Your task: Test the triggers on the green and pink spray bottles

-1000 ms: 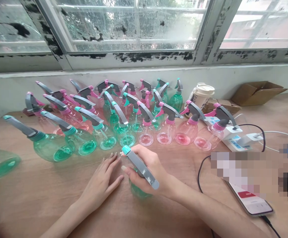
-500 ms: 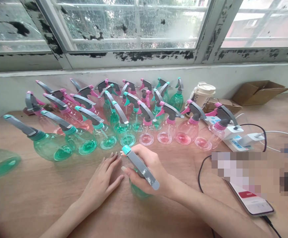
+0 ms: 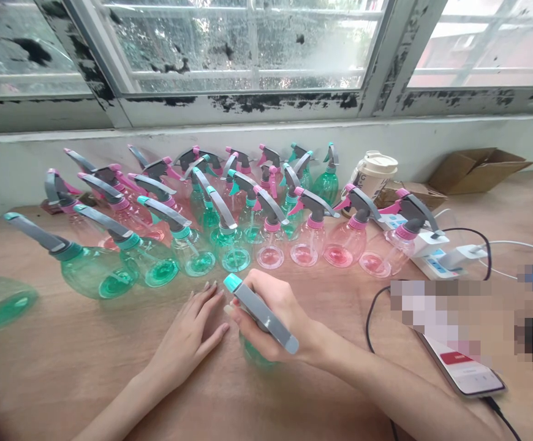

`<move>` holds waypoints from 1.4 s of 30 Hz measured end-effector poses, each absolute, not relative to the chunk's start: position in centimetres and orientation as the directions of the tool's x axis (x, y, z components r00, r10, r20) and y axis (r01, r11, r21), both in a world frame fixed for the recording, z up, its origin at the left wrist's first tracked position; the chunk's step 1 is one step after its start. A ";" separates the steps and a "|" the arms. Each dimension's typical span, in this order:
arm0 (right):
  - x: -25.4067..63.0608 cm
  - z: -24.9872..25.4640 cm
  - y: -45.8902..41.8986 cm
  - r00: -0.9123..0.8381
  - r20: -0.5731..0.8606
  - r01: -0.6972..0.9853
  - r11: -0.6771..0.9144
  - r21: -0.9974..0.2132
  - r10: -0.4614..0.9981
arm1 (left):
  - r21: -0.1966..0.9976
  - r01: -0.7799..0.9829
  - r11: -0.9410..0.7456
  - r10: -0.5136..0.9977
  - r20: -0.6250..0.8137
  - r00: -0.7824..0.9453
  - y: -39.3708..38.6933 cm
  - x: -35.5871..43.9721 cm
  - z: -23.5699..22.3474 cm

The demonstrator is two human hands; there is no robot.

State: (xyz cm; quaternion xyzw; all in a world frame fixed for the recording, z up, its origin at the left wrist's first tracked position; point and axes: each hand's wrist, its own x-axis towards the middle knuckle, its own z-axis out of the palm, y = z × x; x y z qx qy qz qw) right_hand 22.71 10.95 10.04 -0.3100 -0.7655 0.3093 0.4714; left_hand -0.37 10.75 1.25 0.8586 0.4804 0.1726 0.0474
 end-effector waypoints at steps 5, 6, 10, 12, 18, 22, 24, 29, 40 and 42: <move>22.7 10.0 11.0 -0.379 0.533 0.177 0.625 -0.760 0.756 | 0.258 0.809 -0.528 0.845 0.257 0.469 10.7 -0.4 1.2; 22.7 9.9 10.9 -0.371 0.536 0.165 0.622 -0.766 0.758 | 0.258 0.808 -0.529 0.844 0.257 0.470 10.7 -0.4 1.2; 22.7 9.9 10.7 -0.347 0.523 0.143 0.596 -0.791 0.778 | 0.261 0.804 -0.535 0.842 0.250 0.478 10.7 -0.3 1.2; 22.7 9.8 10.7 -0.348 0.513 0.150 0.587 -0.796 0.784 | 0.266 0.803 -0.533 0.843 0.251 0.476 10.7 -0.3 1.2; 22.7 9.7 10.6 -0.346 0.506 0.150 0.578 -0.802 0.790 | 0.261 0.804 -0.534 0.843 0.239 0.482 10.7 -0.4 1.3; 22.6 9.9 10.6 -0.347 0.503 0.160 0.578 -0.800 0.792 | 0.264 0.805 -0.531 0.845 0.241 0.478 10.7 -0.3 1.4; 22.6 10.2 10.7 -0.351 0.516 0.172 0.596 -0.784 0.781 | 0.268 0.805 -0.529 0.846 0.241 0.475 10.7 -0.3 1.4; 22.8 10.7 11.0 -0.387 0.574 0.243 0.680 -0.692 0.722 | 0.273 0.805 -0.527 0.847 0.247 0.470 10.7 -0.3 1.3; 22.7 9.8 10.6 -0.306 0.510 0.168 0.572 -0.803 0.804 | 0.259 0.809 -0.528 0.846 0.247 0.472 10.7 -0.3 1.3; 22.6 9.7 10.6 -0.323 0.505 0.168 0.573 -0.802 0.800 | 0.259 0.809 -0.528 0.846 0.246 0.474 10.7 -0.3 1.3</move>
